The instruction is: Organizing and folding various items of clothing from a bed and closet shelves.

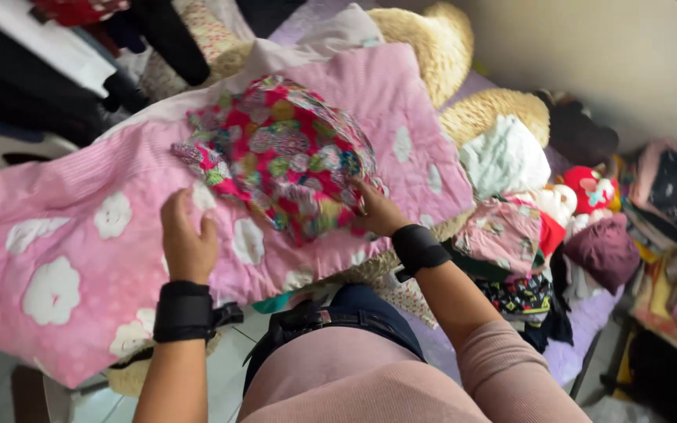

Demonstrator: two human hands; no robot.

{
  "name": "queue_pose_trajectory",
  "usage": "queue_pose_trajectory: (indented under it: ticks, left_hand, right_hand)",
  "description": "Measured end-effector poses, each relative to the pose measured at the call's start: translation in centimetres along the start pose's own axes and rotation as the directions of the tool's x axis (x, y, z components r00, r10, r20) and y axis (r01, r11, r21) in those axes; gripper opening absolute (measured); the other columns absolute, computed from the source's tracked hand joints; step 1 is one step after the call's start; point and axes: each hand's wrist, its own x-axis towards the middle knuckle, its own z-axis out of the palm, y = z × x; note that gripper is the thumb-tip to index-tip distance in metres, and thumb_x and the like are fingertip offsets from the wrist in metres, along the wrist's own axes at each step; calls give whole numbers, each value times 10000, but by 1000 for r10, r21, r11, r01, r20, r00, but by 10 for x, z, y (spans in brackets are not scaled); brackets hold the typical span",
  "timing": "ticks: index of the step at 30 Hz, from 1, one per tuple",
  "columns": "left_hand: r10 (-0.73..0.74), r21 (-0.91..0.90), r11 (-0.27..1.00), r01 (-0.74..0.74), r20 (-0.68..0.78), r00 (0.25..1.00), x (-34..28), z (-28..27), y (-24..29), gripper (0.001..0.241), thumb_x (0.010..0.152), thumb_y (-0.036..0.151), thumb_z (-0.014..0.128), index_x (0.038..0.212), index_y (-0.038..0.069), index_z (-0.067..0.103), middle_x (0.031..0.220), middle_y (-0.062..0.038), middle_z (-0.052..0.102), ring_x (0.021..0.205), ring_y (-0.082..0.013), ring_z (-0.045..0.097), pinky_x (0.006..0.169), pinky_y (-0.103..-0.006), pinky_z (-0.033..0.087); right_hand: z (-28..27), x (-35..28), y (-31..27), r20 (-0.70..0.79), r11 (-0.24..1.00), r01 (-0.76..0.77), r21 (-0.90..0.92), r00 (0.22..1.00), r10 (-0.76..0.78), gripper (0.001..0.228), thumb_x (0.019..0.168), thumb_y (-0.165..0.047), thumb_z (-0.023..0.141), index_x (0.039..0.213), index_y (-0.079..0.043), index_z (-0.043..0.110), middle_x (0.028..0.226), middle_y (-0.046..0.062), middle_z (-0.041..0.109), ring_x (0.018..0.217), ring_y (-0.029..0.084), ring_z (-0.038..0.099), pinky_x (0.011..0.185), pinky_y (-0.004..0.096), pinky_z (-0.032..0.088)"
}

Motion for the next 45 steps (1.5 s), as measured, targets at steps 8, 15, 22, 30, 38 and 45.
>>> queue_pose_trajectory:
  ticks: [8, 15, 22, 30, 38, 45]
  left_hand:
    - [124, 90, 985, -147, 224, 967, -41, 16, 10, 438, 832, 99, 744, 1253, 101, 623, 1312, -140, 629, 1258, -344, 578, 1079, -453, 467]
    - [-150, 267, 963, 41, 403, 903, -24, 63, 43, 637, 860, 186, 750, 1456, 201, 528, 1151, -131, 688, 1034, -359, 665, 864, -497, 536]
    - [-188, 333, 940, 80, 306, 933, -25, 135, 13, 595, 945, 214, 723, 1471, 326, 469, 1158, -145, 729, 1068, -374, 687, 918, -502, 532]
    - [180, 153, 967, -203, 149, 972, 12, 120, 130, 755, 874, 104, 770, 1574, 129, 488, 1664, -175, 292, 1507, -419, 312, 1166, -599, 266]
    - [23, 285, 957, -51, 101, 995, -28, 145, 100, 600, 796, 119, 779, 1365, 113, 589, 1499, -190, 487, 1395, -394, 456, 1140, -511, 396]
    - [-92, 288, 957, 39, 173, 981, -49, 157, 90, 425, 827, 136, 748, 1242, 131, 658, 1348, -118, 606, 1306, -336, 533, 1062, -492, 432]
  right_hand:
    - [3, 14, 2, 153, 976, -110, -188, 978, 140, 970, 635, -228, 924, 1426, -168, 367, 1013, 208, 702, 991, 428, 685, 795, 502, 535]
    - [-65, -6, 39, -8, 942, -223, -252, 973, 229, 282, 918, -143, 794, 1173, -156, 672, 842, 140, 735, 786, 285, 752, 693, 393, 561]
    - [-179, -22, 39, -226, 932, -178, 317, 940, 257, 340, 915, 107, 589, 1192, -91, 596, 880, 31, 697, 767, 80, 655, 631, 248, 537]
    - [-245, -35, 150, -607, 928, -277, 247, 702, 371, 340, 964, -9, 655, 1280, -66, 541, 925, 105, 667, 752, 195, 619, 628, 327, 488]
    - [-151, 2, 87, -209, 858, 170, -484, 930, -302, 595, 762, -245, 924, 1239, -81, 608, 1128, 136, 659, 1084, 356, 613, 938, 463, 485]
    - [-64, 24, -25, 283, 725, 508, -466, 861, -422, 737, 568, -503, 914, 1149, -123, 666, 1107, 166, 641, 1033, 379, 579, 860, 594, 470]
